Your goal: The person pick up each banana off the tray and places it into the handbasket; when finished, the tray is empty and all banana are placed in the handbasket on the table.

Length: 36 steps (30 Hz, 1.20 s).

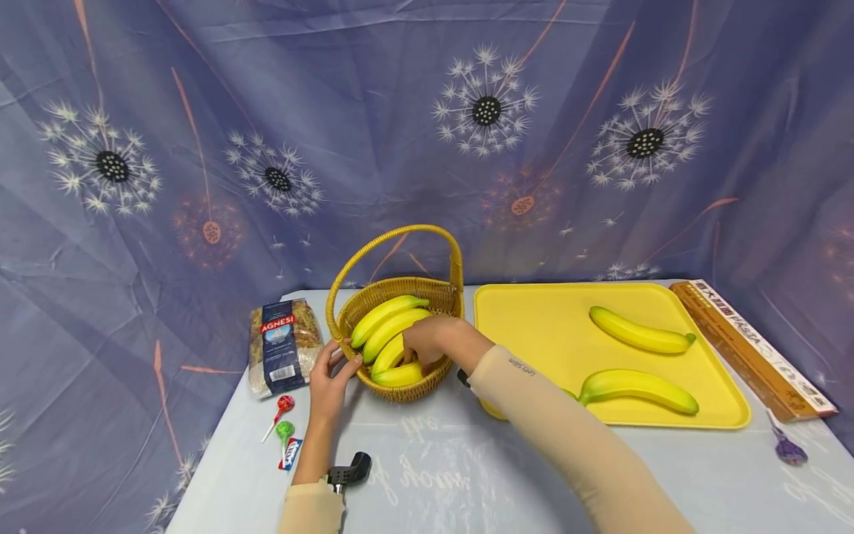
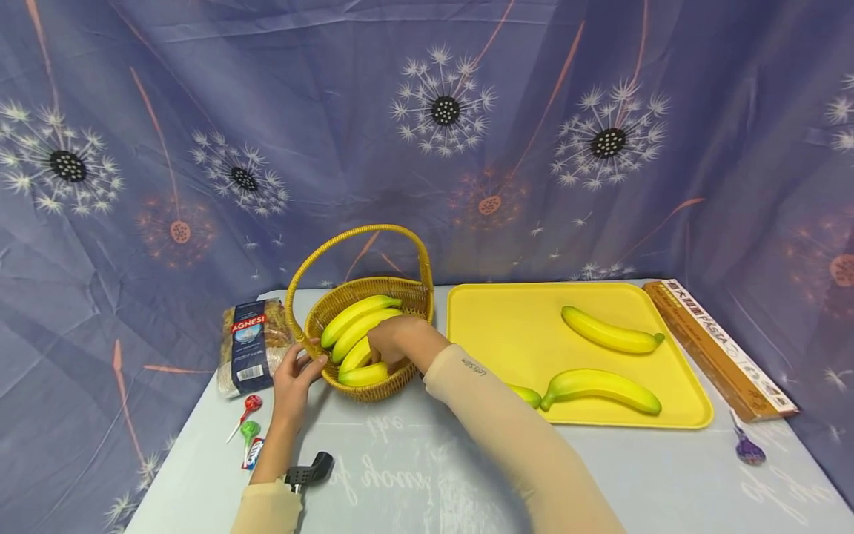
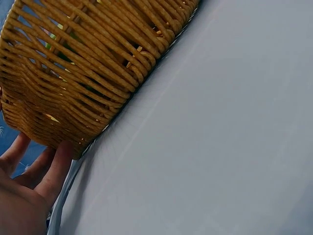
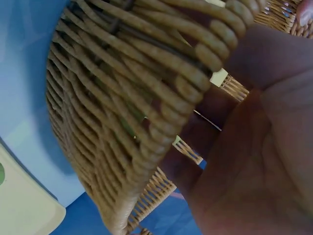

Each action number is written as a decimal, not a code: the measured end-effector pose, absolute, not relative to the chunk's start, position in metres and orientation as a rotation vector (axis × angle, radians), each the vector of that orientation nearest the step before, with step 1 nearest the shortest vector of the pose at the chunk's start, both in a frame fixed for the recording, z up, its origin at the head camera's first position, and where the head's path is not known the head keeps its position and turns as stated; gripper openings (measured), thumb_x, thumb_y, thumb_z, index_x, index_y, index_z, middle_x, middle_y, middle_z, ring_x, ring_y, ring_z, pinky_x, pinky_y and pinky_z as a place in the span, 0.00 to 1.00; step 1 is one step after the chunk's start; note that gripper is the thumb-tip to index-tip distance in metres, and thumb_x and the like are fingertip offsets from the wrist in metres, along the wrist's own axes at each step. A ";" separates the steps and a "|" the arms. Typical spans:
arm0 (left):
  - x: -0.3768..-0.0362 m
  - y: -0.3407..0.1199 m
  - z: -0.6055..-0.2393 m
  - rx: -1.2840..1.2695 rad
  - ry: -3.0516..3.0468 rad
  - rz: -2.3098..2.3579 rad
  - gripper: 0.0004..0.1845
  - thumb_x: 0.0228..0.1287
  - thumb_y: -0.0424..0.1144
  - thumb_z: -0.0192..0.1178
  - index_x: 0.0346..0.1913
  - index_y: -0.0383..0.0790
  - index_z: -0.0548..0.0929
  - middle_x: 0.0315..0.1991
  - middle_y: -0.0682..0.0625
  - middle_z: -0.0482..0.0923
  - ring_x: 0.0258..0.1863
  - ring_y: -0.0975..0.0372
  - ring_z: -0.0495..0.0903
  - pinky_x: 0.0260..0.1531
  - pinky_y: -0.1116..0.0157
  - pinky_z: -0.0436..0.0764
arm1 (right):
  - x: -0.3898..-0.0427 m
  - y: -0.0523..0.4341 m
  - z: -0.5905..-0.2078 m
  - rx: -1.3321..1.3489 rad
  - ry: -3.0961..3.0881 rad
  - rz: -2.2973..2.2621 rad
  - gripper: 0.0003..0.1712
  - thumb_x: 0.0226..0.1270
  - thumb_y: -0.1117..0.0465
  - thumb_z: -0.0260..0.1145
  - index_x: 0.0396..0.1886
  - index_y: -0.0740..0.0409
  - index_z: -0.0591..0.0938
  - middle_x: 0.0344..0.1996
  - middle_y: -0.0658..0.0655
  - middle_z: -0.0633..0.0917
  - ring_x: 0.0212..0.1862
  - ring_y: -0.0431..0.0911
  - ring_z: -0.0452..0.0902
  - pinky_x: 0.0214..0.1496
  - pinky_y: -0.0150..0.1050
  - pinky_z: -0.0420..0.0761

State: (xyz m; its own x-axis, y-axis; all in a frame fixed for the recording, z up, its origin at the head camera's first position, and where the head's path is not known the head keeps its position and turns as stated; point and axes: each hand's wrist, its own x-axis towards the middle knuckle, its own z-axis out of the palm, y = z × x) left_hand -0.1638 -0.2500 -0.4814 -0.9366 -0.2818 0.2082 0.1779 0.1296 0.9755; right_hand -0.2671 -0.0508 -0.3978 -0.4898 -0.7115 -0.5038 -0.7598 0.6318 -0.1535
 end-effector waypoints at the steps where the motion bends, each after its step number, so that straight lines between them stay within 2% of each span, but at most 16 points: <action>1: -0.164 -0.250 -0.482 0.104 -2.069 -1.870 0.23 0.62 0.33 0.65 0.58 0.27 0.74 0.65 0.36 0.65 0.58 0.47 0.71 0.44 0.73 0.79 | -0.268 -0.050 -0.398 -1.151 2.319 0.105 0.23 0.59 0.55 0.73 0.56 0.38 0.82 0.52 0.41 0.81 0.55 0.42 0.75 0.55 0.38 0.77; 7: -0.164 -0.251 -0.483 0.121 -2.066 -1.886 0.23 0.62 0.33 0.65 0.59 0.28 0.75 0.65 0.39 0.65 0.59 0.48 0.70 0.44 0.73 0.80 | -0.274 -0.037 -0.394 -1.193 2.325 -0.114 0.24 0.58 0.60 0.73 0.56 0.44 0.83 0.51 0.46 0.82 0.50 0.41 0.76 0.50 0.36 0.78; 14: -0.164 -0.250 -0.483 0.130 -2.056 -1.901 0.24 0.62 0.32 0.65 0.59 0.28 0.74 0.64 0.37 0.66 0.59 0.49 0.70 0.44 0.73 0.80 | -0.282 -0.010 -0.384 -1.250 2.353 -0.330 0.22 0.62 0.57 0.70 0.57 0.46 0.82 0.50 0.52 0.82 0.47 0.42 0.76 0.44 0.36 0.79; 21: -0.164 -0.249 -0.482 0.157 -2.074 -1.890 0.24 0.62 0.33 0.65 0.59 0.29 0.74 0.64 0.40 0.67 0.59 0.49 0.70 0.44 0.73 0.80 | -0.282 0.025 -0.376 -1.279 2.412 -0.438 0.24 0.65 0.53 0.68 0.61 0.49 0.79 0.53 0.51 0.81 0.53 0.46 0.76 0.49 0.40 0.78; 27: -0.165 -0.250 -0.483 0.152 -2.066 -1.886 0.24 0.62 0.33 0.65 0.59 0.28 0.74 0.64 0.40 0.67 0.59 0.49 0.70 0.44 0.73 0.80 | -0.276 0.057 -0.372 -1.233 2.506 -0.508 0.24 0.64 0.50 0.68 0.60 0.44 0.79 0.55 0.47 0.80 0.50 0.43 0.76 0.49 0.38 0.77; 34: -0.165 -0.250 -0.485 0.145 -2.061 -1.909 0.24 0.62 0.33 0.65 0.60 0.28 0.74 0.65 0.39 0.66 0.60 0.50 0.69 0.44 0.72 0.80 | -0.262 0.089 -0.379 -1.122 2.520 -0.475 0.25 0.64 0.51 0.68 0.61 0.47 0.78 0.46 0.50 0.82 0.49 0.45 0.77 0.48 0.42 0.78; 36: -0.165 -0.250 -0.484 0.145 -2.061 -1.907 0.24 0.62 0.33 0.65 0.60 0.28 0.74 0.64 0.39 0.66 0.60 0.50 0.69 0.44 0.72 0.80 | -0.257 0.097 -0.386 -1.054 2.512 -0.458 0.26 0.64 0.51 0.68 0.62 0.48 0.77 0.46 0.51 0.82 0.48 0.45 0.77 0.48 0.42 0.77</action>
